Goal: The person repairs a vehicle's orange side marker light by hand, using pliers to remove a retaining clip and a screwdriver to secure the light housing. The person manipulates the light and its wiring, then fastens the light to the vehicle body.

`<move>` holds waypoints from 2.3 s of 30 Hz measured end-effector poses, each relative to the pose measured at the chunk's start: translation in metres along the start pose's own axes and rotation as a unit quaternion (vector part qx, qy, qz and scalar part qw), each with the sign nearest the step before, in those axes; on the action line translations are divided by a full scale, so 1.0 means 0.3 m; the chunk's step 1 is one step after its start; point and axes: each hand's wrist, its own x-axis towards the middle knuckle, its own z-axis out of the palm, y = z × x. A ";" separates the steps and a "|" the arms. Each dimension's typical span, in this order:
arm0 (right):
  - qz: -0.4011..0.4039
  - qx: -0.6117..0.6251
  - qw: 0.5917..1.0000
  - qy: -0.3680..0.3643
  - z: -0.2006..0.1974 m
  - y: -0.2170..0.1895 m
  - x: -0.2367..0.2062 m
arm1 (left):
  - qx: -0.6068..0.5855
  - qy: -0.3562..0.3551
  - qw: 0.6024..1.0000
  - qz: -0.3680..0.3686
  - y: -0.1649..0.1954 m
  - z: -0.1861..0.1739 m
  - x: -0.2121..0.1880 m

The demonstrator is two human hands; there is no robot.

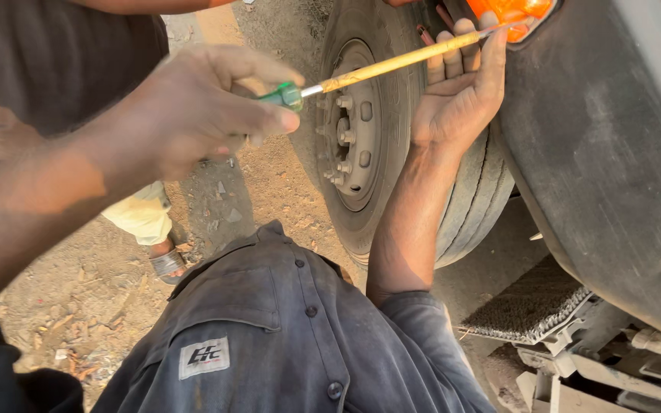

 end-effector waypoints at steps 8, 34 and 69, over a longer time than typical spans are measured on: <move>0.015 0.001 1.000 -0.015 0.051 0.028 0.010 | 0.527 0.099 0.799 0.273 -0.165 -0.067 -0.039; 0.021 -0.158 0.987 0.014 0.142 0.258 0.260 | 0.114 0.051 0.969 0.213 -0.517 -0.256 0.259; -0.062 -0.939 0.255 -0.221 0.289 -0.043 0.388 | 0.103 -0.146 0.972 0.154 -0.468 -0.485 0.415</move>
